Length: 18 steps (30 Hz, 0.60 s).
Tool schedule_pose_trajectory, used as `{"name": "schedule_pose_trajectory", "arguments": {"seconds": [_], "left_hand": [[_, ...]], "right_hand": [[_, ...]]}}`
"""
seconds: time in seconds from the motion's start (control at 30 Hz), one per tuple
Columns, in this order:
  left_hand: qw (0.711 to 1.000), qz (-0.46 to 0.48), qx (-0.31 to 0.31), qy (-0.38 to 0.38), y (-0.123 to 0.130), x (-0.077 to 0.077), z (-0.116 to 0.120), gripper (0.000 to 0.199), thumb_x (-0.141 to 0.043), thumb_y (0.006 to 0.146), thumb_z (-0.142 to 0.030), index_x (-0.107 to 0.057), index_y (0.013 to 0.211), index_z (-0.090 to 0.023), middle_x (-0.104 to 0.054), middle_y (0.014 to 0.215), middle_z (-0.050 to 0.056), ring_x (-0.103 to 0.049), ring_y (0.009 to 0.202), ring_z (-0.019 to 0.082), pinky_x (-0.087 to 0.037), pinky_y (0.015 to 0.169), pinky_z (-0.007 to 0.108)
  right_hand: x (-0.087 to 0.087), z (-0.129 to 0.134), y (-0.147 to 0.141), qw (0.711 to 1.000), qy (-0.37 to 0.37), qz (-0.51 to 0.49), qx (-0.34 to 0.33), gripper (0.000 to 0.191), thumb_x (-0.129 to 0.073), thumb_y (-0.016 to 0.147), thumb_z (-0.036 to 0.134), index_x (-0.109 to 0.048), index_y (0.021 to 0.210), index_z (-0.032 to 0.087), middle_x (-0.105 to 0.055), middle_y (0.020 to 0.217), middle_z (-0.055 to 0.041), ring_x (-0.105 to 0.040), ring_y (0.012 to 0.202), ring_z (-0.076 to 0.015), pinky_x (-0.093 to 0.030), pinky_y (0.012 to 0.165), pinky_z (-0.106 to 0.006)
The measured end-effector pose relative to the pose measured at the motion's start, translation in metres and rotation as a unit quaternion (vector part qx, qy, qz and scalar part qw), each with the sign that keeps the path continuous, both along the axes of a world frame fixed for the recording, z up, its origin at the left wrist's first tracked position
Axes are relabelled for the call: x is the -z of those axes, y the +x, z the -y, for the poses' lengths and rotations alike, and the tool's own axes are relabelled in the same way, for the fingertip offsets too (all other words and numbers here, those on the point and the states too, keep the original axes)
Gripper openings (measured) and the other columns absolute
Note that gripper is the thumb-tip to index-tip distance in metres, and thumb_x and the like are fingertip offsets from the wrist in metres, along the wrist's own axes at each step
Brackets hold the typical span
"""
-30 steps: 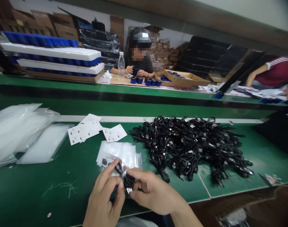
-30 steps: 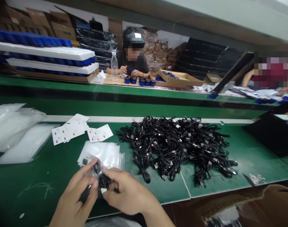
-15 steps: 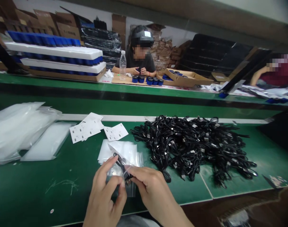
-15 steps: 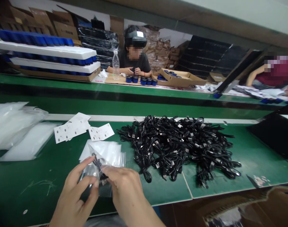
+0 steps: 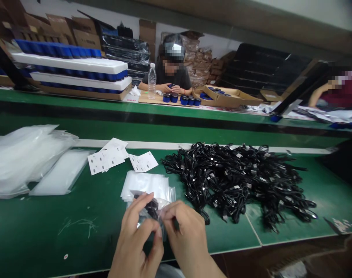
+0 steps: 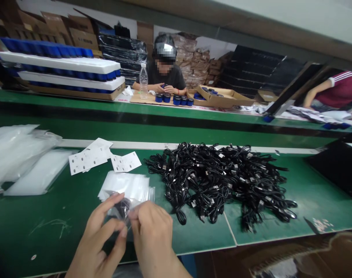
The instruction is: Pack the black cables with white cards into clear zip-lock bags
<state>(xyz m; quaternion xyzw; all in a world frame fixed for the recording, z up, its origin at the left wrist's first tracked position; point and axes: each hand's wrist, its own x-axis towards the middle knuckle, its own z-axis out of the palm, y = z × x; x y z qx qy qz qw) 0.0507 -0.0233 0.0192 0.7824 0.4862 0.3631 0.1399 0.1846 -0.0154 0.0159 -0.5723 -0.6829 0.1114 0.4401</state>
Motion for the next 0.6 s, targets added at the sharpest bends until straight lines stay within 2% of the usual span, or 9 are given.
{"name": "schedule_pose_trajectory", "arguments": {"seconds": [0.1, 0.2, 0.23, 0.27, 0.33, 0.37, 0.47, 0.53, 0.6], "left_hand": [[1.000, 0.021, 0.004, -0.008, 0.003, -0.001, 0.004, 0.016, -0.042, 0.082, -0.016, -0.049, 0.070, -0.023, -0.044, 0.131, 0.009, -0.039, 0.126, 0.027, -0.032, 0.104, 0.051], [0.999, 0.006, 0.033, -0.017, -0.006, -0.003, -0.001, 0.013, -0.044, 0.085, -0.021, -0.052, 0.075, -0.025, -0.049, 0.132, 0.007, -0.043, 0.125, 0.026, -0.019, 0.108, 0.058], [0.999, -0.007, 0.046, -0.029, -0.011, -0.004, -0.004, 0.006, -0.049, 0.084, -0.026, -0.055, 0.083, -0.026, -0.051, 0.131, 0.007, -0.045, 0.124, 0.028, -0.021, 0.107, 0.059], [0.997, -0.021, 0.053, -0.050, -0.016, -0.006, -0.009, 0.015, -0.056, 0.080, -0.032, -0.056, 0.095, -0.028, -0.054, 0.130, 0.008, -0.049, 0.121, 0.030, -0.028, 0.104, 0.058], [0.990, -0.037, 0.053, -0.127, -0.026, -0.010, -0.019, 0.055, -0.067, 0.071, -0.042, -0.048, 0.121, -0.030, -0.064, 0.117, 0.007, -0.061, 0.105, 0.030, -0.050, 0.086, 0.047], [0.982, -0.034, 0.057, -0.179, -0.029, -0.012, -0.023, 0.062, -0.068, 0.069, -0.045, -0.046, 0.125, -0.030, -0.069, 0.106, 0.005, -0.066, 0.092, 0.027, -0.055, 0.075, 0.038], [0.954, 0.010, 0.052, -0.295, -0.030, -0.020, -0.029, 0.030, -0.060, 0.076, -0.048, -0.063, 0.098, -0.027, -0.069, 0.070, -0.003, -0.064, 0.061, 0.016, -0.051, 0.054, 0.022], [0.949, 0.061, 0.011, -0.309, -0.025, -0.023, -0.028, 0.026, -0.056, 0.078, -0.048, -0.065, 0.077, -0.024, -0.066, 0.063, -0.004, -0.061, 0.058, 0.015, -0.049, 0.053, 0.021], [0.945, 0.120, -0.034, -0.304, -0.021, -0.024, -0.026, 0.027, -0.057, 0.077, -0.048, -0.064, 0.073, -0.023, -0.065, 0.065, -0.003, -0.060, 0.060, 0.015, -0.047, 0.055, 0.021]], "right_hand": [[-0.002, -0.006, 0.001, 0.992, -0.092, -0.079, 0.033, 0.009, -0.061, 0.076, 0.016, -0.058, 0.084, 0.017, -0.060, 0.075, -0.0034, -0.057, 0.062, -0.0157, -0.043, 0.056, -0.024], [-0.012, -0.011, 0.007, 0.954, -0.239, -0.152, -0.098, 0.005, -0.059, 0.078, 0.013, -0.061, 0.075, 0.016, -0.057, 0.062, 0.0023, -0.052, 0.055, -0.0114, -0.040, 0.052, -0.020], [-0.015, -0.012, 0.009, 0.944, -0.256, -0.159, -0.131, 0.010, -0.058, 0.079, 0.012, -0.061, 0.071, 0.017, -0.056, 0.060, 0.0033, -0.051, 0.054, -0.0107, -0.039, 0.052, -0.020], [-0.019, -0.012, 0.011, 0.941, -0.259, -0.158, -0.149, 0.012, -0.059, 0.079, 0.011, -0.063, 0.069, 0.017, -0.057, 0.060, 0.0034, -0.051, 0.055, -0.0106, -0.039, 0.053, -0.020], [-0.024, -0.014, 0.014, 0.942, -0.247, -0.148, -0.172, 0.011, -0.060, 0.078, 0.010, -0.066, 0.073, 0.018, -0.062, 0.068, 0.0022, -0.055, 0.063, -0.0115, -0.040, 0.060, -0.021], [-0.026, -0.014, 0.015, 0.939, -0.247, -0.152, -0.185, 0.012, -0.060, 0.078, 0.010, -0.067, 0.075, 0.019, -0.064, 0.072, 0.0015, -0.056, 0.066, -0.0120, -0.041, 0.063, -0.022], [-0.027, -0.015, 0.016, 0.907, -0.273, -0.247, -0.204, 0.013, -0.055, 0.083, 0.015, -0.067, 0.088, 0.019, -0.065, 0.073, 0.0001, -0.058, 0.068, -0.0126, -0.044, 0.065, -0.023], [-0.024, -0.014, 0.015, 0.874, -0.283, -0.338, -0.202, 0.020, -0.058, 0.082, 0.020, -0.061, 0.102, 0.019, -0.064, 0.079, -0.0012, -0.059, 0.072, -0.0133, -0.046, 0.066, -0.024], [-0.021, -0.013, 0.014, 0.863, -0.285, -0.372, -0.191, 0.030, -0.066, 0.075, 0.022, -0.059, 0.105, 0.018, -0.064, 0.084, -0.0025, -0.058, 0.075, -0.0143, -0.047, 0.068, -0.025]]}}
